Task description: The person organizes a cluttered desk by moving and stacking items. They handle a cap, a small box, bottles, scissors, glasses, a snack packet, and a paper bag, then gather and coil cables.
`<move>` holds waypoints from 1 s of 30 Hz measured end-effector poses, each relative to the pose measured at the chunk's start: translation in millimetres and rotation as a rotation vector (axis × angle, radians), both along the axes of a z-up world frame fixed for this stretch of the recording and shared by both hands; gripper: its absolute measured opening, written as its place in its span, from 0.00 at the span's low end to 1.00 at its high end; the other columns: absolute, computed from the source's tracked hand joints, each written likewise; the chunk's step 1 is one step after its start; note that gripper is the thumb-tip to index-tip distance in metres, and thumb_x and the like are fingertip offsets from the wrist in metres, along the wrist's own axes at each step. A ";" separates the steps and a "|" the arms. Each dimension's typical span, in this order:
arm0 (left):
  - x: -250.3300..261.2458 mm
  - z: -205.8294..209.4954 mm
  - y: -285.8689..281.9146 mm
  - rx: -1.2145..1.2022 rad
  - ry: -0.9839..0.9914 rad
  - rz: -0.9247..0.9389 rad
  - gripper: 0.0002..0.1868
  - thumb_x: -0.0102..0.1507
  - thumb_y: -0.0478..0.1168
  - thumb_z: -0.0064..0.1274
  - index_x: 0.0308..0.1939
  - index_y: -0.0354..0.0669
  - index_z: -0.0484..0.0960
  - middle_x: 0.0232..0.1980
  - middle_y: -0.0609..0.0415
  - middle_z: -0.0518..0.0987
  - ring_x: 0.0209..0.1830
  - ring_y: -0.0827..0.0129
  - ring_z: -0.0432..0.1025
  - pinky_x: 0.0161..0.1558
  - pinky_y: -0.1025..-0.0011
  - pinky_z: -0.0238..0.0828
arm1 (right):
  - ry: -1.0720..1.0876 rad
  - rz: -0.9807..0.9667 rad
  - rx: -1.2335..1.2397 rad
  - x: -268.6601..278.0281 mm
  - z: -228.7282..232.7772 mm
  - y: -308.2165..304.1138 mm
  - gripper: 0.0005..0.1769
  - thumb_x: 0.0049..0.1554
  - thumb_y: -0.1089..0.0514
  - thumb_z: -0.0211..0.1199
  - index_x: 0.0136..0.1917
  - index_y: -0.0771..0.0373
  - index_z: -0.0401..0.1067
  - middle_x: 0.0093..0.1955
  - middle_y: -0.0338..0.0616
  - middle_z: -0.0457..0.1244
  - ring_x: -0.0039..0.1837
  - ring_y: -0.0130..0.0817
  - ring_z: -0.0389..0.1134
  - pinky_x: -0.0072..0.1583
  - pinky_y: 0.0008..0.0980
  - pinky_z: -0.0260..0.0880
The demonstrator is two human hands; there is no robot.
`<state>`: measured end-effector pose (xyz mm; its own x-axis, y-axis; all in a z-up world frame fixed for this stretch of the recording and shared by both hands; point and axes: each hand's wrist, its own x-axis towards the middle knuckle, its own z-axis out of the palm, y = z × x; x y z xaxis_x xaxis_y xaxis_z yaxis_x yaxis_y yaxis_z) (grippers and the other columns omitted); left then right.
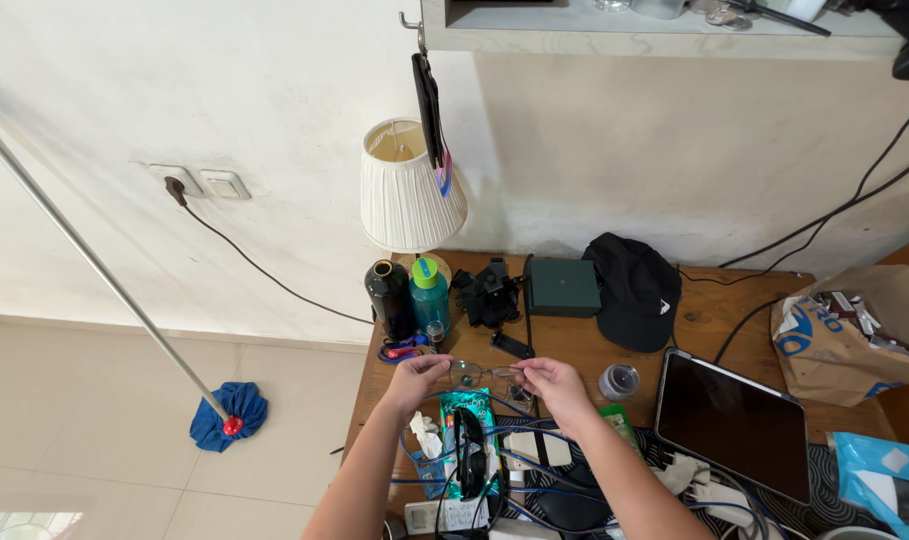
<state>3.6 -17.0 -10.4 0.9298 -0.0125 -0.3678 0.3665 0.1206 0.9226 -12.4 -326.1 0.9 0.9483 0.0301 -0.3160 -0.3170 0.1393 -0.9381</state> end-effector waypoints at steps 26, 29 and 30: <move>7.2 -65.2 76.8 -0.072 0.185 0.252 0.14 0.73 0.30 0.64 0.63 0.32 0.93 0.54 0.32 0.88 0.50 0.49 0.87 0.54 0.50 0.94 | 0.102 0.028 0.086 17.6 -34.8 87.8 0.17 0.71 0.74 0.59 0.70 0.77 0.80 0.69 0.69 0.74 0.68 0.52 0.78 0.72 0.52 0.81; 18.3 -103.6 92.5 0.022 0.220 0.274 0.13 0.73 0.33 0.64 0.61 0.36 0.95 0.50 0.32 0.88 0.46 0.49 0.87 0.51 0.51 0.96 | 0.107 0.050 0.072 32.3 -66.5 105.8 0.18 0.71 0.75 0.58 0.71 0.77 0.80 0.70 0.71 0.73 0.68 0.54 0.78 0.72 0.52 0.81; 23.0 -117.9 98.2 0.113 0.229 0.255 0.12 0.73 0.36 0.65 0.60 0.40 0.96 0.48 0.35 0.89 0.44 0.52 0.88 0.48 0.54 0.97 | 0.099 0.051 0.063 37.7 -78.9 112.5 0.19 0.70 0.76 0.59 0.71 0.77 0.80 0.70 0.72 0.73 0.68 0.54 0.78 0.72 0.53 0.81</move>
